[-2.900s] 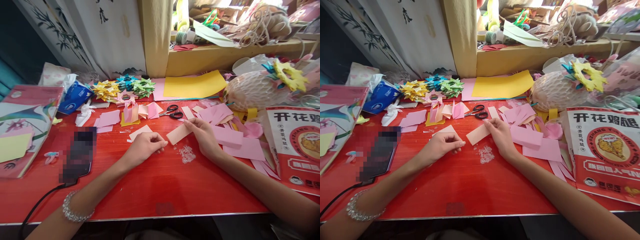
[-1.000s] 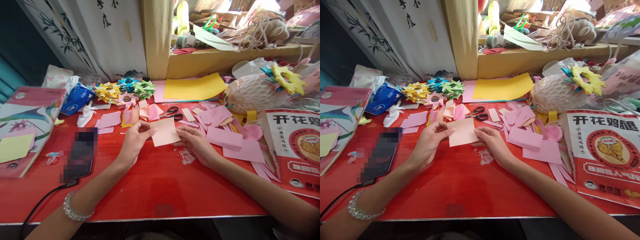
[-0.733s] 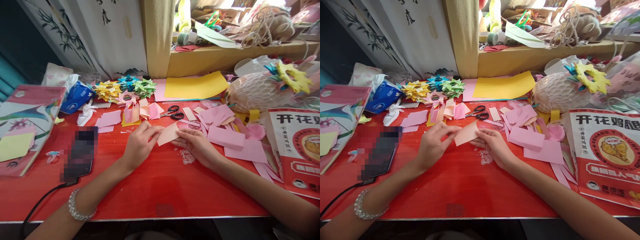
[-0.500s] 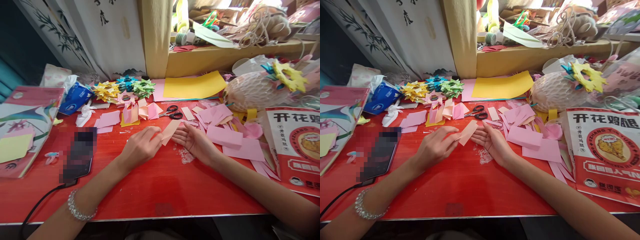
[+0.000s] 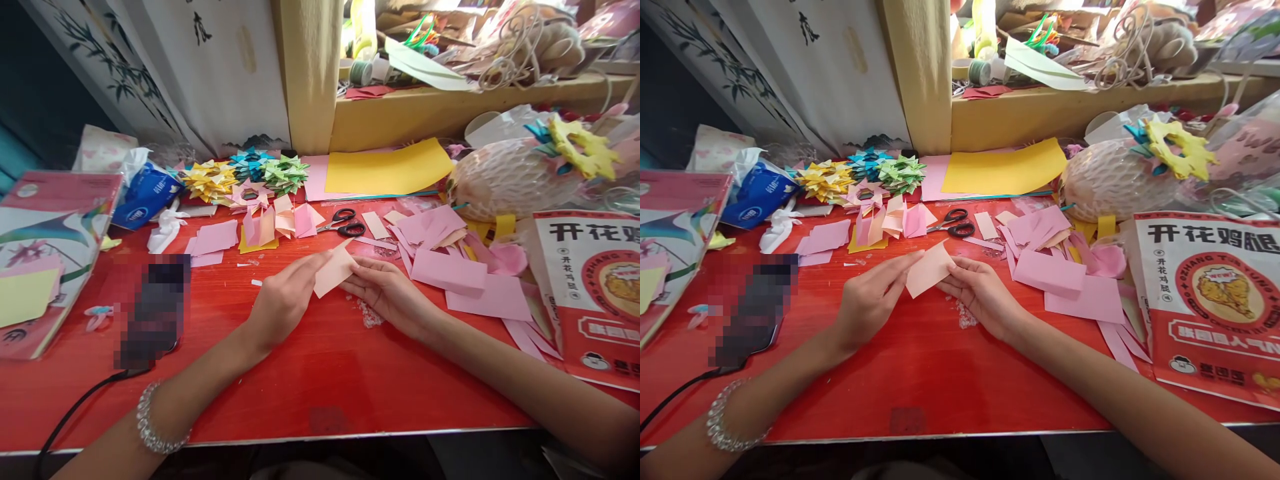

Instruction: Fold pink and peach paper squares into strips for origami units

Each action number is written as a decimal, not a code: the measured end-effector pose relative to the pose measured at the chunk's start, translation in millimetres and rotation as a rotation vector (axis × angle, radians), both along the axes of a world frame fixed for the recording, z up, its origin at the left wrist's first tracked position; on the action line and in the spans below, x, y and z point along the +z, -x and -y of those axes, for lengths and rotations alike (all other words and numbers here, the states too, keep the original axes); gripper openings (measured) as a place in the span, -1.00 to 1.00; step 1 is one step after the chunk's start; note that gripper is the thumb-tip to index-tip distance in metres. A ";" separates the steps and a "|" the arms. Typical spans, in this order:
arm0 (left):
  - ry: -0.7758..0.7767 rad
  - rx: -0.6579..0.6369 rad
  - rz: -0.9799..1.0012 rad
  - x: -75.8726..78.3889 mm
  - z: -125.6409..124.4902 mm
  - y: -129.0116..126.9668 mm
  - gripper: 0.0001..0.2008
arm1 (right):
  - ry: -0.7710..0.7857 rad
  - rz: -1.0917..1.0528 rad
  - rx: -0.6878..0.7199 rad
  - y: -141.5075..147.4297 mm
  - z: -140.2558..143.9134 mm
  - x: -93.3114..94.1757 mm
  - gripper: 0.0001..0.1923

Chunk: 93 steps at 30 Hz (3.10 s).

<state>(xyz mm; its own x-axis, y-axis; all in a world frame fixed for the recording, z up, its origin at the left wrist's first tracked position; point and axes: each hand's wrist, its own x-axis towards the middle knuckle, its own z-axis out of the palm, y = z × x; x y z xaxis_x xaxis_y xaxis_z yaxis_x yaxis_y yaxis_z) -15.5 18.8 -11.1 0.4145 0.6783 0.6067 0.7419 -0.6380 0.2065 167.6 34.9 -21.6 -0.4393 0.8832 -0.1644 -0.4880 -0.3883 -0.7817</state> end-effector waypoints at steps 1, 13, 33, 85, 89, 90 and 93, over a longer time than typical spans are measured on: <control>-0.018 -0.027 -0.062 -0.6 -0.7 1.2 -0.65 | 0.000 -0.005 -0.004 0.1 0.1 -0.5 -0.82; -0.056 -0.077 -0.270 -1.9 -5.4 3.2 -0.64 | -0.021 -0.034 -0.118 0.6 0.8 0.9 -0.88; 0.822 -0.054 0.562 7.3 -1.3 -9.1 -0.74 | -0.294 0.387 -0.100 2.0 8.7 11.1 -0.86; 0.979 -0.019 0.733 4.4 -6.9 -8.5 -0.80 | -0.305 0.536 0.005 3.3 9.5 6.0 -0.78; 1.026 -0.020 0.773 4.1 -6.7 -9.7 -0.78 | -0.292 0.554 -0.004 3.3 10.2 6.7 -0.80; 1.038 -0.021 0.787 4.1 -6.6 -10.1 -0.78 | -0.291 0.565 -0.005 3.4 10.4 6.8 -0.81; 1.069 -0.022 0.838 4.7 -6.2 -10.9 -0.78 | -0.289 0.600 0.000 3.3 10.8 7.1 -0.79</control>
